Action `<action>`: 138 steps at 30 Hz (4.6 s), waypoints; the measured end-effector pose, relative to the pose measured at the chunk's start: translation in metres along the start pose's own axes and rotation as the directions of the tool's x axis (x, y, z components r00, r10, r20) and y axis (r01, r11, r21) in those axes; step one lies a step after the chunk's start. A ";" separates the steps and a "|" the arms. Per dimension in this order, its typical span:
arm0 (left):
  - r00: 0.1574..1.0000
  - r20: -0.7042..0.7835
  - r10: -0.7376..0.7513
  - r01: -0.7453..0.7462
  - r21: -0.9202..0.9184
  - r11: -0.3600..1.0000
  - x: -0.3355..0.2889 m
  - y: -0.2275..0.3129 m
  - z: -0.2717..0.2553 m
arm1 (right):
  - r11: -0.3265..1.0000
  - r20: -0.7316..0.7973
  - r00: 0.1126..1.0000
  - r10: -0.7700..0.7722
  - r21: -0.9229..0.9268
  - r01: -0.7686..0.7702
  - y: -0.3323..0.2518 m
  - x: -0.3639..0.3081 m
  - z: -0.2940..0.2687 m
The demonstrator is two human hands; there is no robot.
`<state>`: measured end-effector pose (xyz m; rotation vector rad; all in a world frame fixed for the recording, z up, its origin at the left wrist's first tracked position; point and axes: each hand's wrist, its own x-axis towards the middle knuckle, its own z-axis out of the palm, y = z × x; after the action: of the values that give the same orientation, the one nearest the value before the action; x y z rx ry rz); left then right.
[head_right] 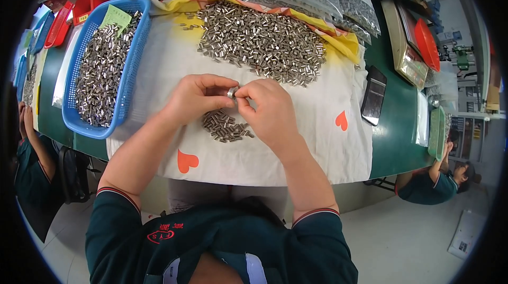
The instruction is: Inspecting and sorting small silver-colored metal components on a workbench in a manufacturing environment.
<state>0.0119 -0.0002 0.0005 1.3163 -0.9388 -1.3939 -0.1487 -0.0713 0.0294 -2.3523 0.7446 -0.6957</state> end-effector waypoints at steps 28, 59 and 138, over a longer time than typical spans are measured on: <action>0.991 0.132 -0.001 0.018 -0.129 0.992 -0.001 0.001 -0.005 | 0.973 -0.001 1.000 -0.013 -0.229 0.012 0.025 0.016 0.008; 0.981 0.195 -0.002 -0.021 0.111 0.994 -0.004 0.002 0.001 | 0.974 -0.105 0.972 0.211 -0.063 -0.219 0.041 0.015 0.005; 0.974 0.226 0.029 -0.066 0.159 0.985 -0.005 0.006 -0.001 | 0.938 -0.082 0.937 0.340 0.098 -0.332 0.041 0.014 -0.010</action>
<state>0.0131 0.0034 0.0073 1.2664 -1.2527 -1.4727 -0.1587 -0.1119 0.0138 -2.0559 1.1079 -0.6780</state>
